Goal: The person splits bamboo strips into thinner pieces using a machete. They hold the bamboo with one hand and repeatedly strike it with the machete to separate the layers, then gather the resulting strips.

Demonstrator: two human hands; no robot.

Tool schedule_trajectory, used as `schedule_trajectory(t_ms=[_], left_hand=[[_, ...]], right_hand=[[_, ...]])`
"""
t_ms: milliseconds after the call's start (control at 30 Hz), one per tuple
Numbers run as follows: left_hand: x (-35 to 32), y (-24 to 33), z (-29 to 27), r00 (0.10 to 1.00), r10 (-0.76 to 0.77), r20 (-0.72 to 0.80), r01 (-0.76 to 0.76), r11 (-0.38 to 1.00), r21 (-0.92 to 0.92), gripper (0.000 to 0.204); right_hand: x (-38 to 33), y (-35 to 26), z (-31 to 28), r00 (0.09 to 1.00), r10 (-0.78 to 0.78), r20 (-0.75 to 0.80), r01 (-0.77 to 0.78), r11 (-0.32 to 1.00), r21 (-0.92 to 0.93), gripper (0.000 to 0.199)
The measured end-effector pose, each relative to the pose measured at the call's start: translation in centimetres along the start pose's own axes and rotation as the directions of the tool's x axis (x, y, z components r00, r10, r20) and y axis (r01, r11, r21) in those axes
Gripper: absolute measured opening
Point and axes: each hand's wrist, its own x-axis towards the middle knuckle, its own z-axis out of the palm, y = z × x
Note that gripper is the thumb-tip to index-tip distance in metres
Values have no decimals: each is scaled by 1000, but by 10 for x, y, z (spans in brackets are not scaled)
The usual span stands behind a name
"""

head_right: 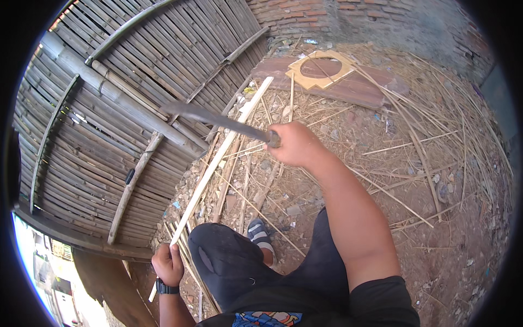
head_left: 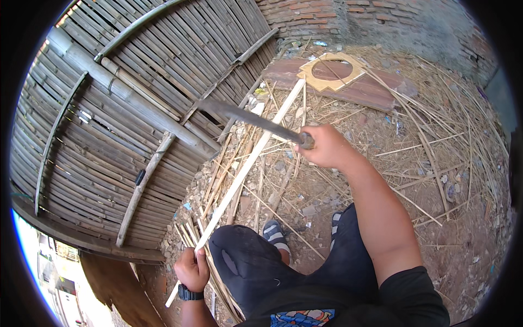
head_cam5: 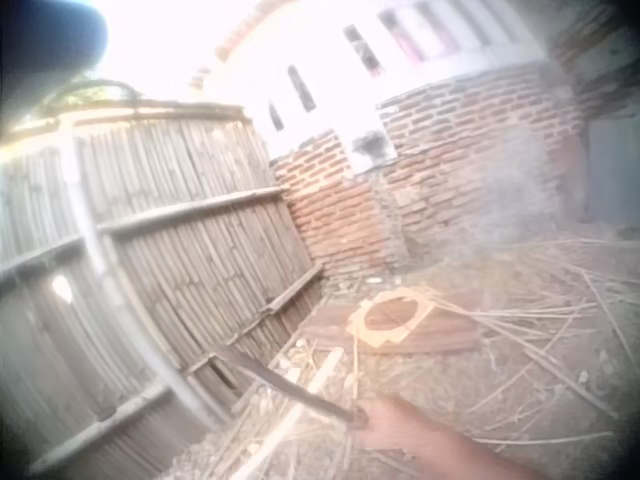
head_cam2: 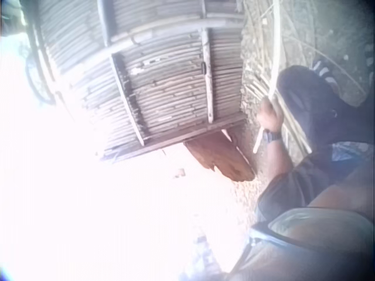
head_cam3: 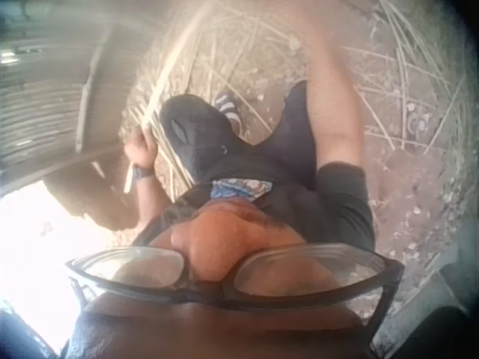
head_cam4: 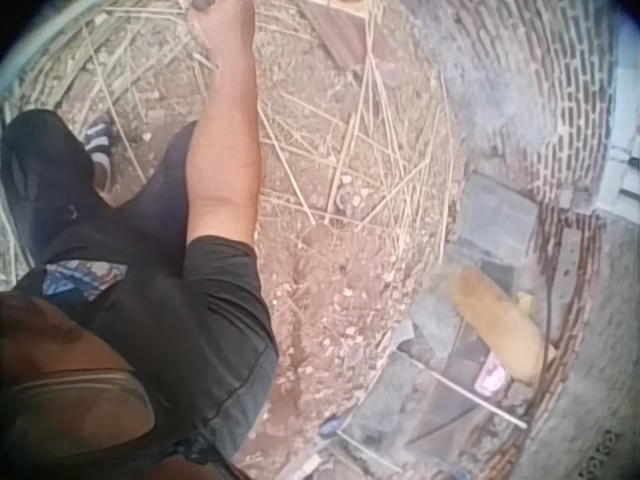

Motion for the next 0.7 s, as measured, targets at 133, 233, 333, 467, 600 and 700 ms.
schedule_trajectory(t_ms=[133, 233, 333, 467, 600, 700], left_hand=[[12, 15, 8, 1000, 3, 22, -2, 999, -37, 38], [10, 0, 3, 999, 28, -16, -27, 999, 25, 37], [4, -9, -1, 999, 6, -40, -5, 1000, 31, 37], [2, -8, 4, 998, 20, -52, -17, 998, 65, 36], [7, -3, 13, 999, 30, -44, -28, 998, 50, 35], [4, -6, 7, 999, -3, -38, 5, 999, 42, 34]], right_hand=[[1, -12, 23, 942, -250, 225, 302, 922, -241, 18], [4, -1, 2, 986, -62, 155, 83, 988, -131, 20], [13, 47, -15, 982, 174, -74, -168, 982, 84, 26], [14, 41, 13, 990, 86, 111, -103, 983, 152, 33], [5, 1, 26, 947, -105, 304, 105, 994, 17, 35], [5, 8, 6, 978, -21, 206, 15, 999, 29, 35]])
